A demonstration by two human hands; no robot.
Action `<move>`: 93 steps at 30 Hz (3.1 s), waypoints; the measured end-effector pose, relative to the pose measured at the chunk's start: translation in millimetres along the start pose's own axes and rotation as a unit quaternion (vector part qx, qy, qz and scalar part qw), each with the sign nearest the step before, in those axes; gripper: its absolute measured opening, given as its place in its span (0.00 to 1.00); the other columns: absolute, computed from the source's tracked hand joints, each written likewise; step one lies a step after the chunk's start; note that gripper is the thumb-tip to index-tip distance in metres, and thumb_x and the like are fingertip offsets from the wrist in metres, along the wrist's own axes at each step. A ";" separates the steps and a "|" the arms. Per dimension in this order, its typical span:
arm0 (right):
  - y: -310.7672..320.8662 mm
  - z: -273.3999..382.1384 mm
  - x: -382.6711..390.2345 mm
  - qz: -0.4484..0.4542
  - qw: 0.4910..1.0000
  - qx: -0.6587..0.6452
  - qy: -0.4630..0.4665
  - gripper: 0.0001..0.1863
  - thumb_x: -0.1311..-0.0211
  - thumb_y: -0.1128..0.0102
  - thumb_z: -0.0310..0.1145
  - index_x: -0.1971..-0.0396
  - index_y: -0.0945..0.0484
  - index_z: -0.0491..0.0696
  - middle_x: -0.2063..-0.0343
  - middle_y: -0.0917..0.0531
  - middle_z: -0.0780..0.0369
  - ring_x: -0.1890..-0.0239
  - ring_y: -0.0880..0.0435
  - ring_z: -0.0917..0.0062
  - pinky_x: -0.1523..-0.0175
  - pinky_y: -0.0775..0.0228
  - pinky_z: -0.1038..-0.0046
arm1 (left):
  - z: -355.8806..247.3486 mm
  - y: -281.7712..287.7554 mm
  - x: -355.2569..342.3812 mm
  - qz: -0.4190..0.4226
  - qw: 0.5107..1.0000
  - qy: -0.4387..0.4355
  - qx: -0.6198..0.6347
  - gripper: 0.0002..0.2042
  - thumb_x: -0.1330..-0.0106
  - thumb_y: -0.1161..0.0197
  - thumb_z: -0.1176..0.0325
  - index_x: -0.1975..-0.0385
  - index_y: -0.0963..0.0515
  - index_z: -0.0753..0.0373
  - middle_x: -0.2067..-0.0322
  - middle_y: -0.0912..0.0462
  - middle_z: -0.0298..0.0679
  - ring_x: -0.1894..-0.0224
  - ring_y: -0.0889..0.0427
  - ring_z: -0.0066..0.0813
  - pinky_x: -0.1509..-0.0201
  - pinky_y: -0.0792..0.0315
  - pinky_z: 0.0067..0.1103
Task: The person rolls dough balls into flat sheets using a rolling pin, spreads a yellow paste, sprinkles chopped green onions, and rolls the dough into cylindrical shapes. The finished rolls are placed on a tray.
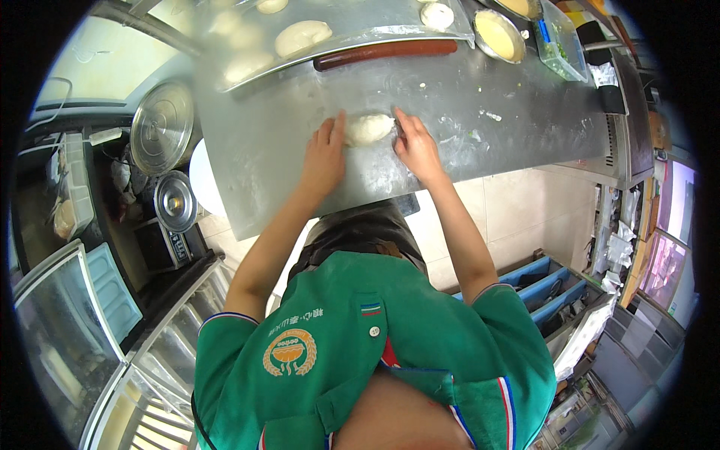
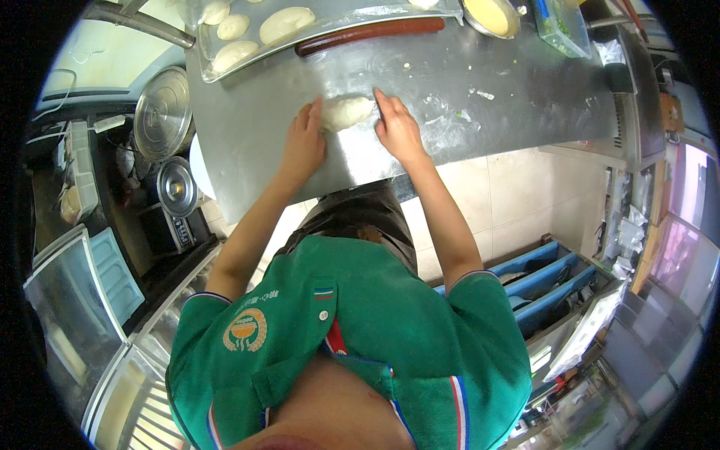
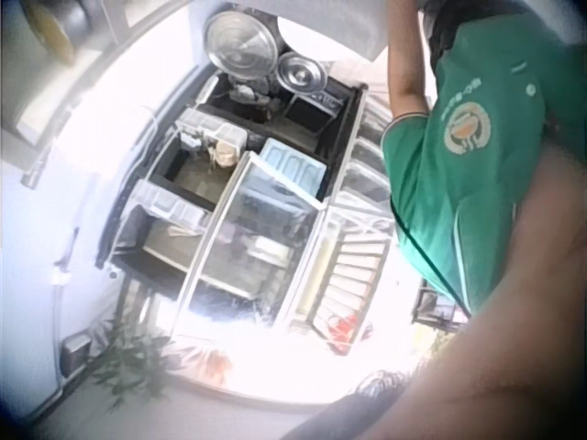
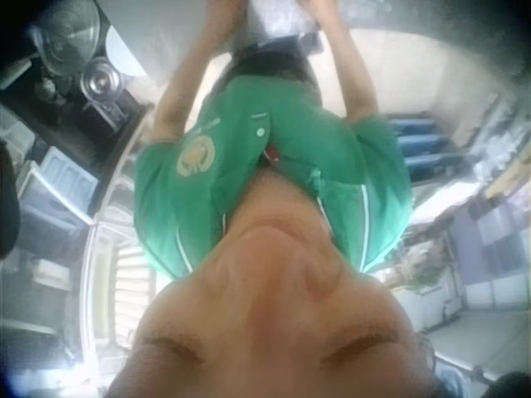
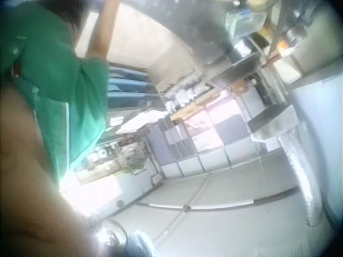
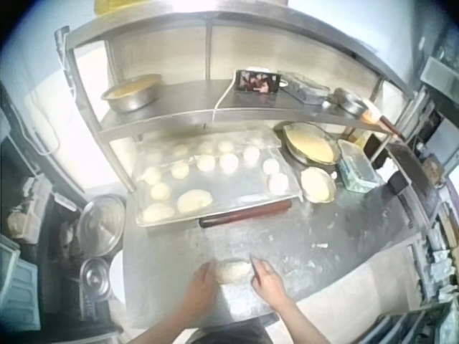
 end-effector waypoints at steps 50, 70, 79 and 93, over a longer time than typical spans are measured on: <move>-32.2 83.3 -47.5 0.276 0.951 0.063 0.121 0.06 0.47 0.40 0.28 0.73 0.15 0.47 0.73 0.16 0.61 0.58 0.23 0.61 0.51 0.32 0.61 | 36.7 -20.3 -2.8 -0.010 0.951 0.246 0.185 0.16 0.50 0.33 0.74 0.61 0.27 0.66 0.60 0.23 0.44 0.58 0.24 0.34 0.55 0.29 0.27; 128.0 -196.4 -75.5 -0.145 0.945 0.267 0.123 0.09 0.43 0.35 0.35 0.63 0.21 0.54 0.55 0.24 0.67 0.48 0.27 0.70 0.32 0.50 0.47 | 40.2 -31.4 -35.0 0.103 0.901 0.282 0.314 0.21 0.53 0.48 0.87 0.58 0.25 0.60 0.59 0.24 0.47 0.52 0.28 0.49 0.48 0.31 0.35; 30.7 -88.8 -109.6 -0.009 0.919 0.086 0.384 0.07 0.38 0.46 0.31 0.63 0.21 0.48 0.56 0.20 0.63 0.49 0.24 0.69 0.34 0.42 0.53 | 25.7 -20.9 -20.2 -0.024 0.891 0.367 0.268 0.20 0.48 0.48 0.84 0.54 0.25 0.64 0.54 0.23 0.50 0.48 0.26 0.51 0.42 0.31 0.35; 91.6 -82.9 -90.6 -0.023 0.980 -0.013 0.198 0.11 0.39 0.40 0.33 0.57 0.22 0.47 0.52 0.21 0.60 0.50 0.23 0.66 0.44 0.38 0.63 | -92.8 -31.7 -79.1 -0.106 0.992 -0.004 -0.066 0.13 0.42 0.29 0.63 0.62 0.22 0.61 0.61 0.18 0.42 0.61 0.17 0.43 0.61 0.22 0.32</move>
Point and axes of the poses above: each hand's wrist, its own x-axis away from the middle knuckle, its own y-axis out of the back of the hand, z = x × y, the point moved 4 cm from there along -x, towards the middle knuckle
